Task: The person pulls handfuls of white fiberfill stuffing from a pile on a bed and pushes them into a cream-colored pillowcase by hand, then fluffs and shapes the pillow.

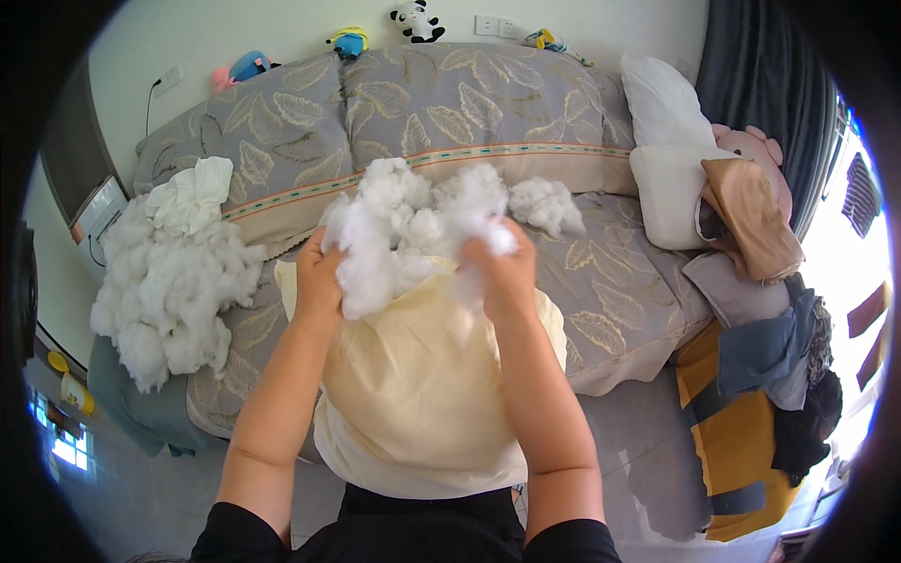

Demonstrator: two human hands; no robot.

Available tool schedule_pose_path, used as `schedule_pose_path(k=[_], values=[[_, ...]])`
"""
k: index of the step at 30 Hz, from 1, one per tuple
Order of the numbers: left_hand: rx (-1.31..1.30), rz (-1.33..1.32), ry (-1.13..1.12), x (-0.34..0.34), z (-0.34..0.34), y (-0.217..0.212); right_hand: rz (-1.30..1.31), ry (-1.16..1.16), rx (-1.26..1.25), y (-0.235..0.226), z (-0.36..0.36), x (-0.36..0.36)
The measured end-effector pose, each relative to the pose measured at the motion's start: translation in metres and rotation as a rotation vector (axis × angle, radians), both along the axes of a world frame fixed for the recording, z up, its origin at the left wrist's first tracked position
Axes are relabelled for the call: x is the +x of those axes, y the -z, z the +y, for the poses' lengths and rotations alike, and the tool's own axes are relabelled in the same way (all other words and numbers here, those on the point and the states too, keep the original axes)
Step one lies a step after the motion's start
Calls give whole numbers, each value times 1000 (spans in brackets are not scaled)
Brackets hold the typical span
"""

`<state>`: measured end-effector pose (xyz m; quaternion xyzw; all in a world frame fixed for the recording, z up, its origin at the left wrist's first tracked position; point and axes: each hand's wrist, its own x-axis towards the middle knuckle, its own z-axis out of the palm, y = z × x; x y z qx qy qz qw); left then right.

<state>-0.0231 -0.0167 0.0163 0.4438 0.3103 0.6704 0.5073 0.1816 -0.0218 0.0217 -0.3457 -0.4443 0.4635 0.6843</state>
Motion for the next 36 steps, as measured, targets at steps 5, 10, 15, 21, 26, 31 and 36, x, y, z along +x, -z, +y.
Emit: schedule_pose_path(k=[5, 10, 15, 21, 26, 31, 36], values=[[-56, 9, 175, 25, -9, 2, -682, 203, 504, 4, -16, -51], [-87, 66, 231, 10, -4, -3, -190, 100, 78, 5, -5, -22], [-1, 215, 73, 6, -2, 2, -8, 85, 94, 0, -4, -15], [523, 641, -127, 32, -9, 17, -136, -101, 37, 1, -15, -37], [389, 622, -276, 10, -11, 3, 16, 187, 3, -2, -9, -5], [564, 824, -190, 4, 1, 0, -224, 37, 355, -6, -7, 6], [657, 1053, -196, 18, -9, 1, -751, 128, 425, -6, -16, -21]])
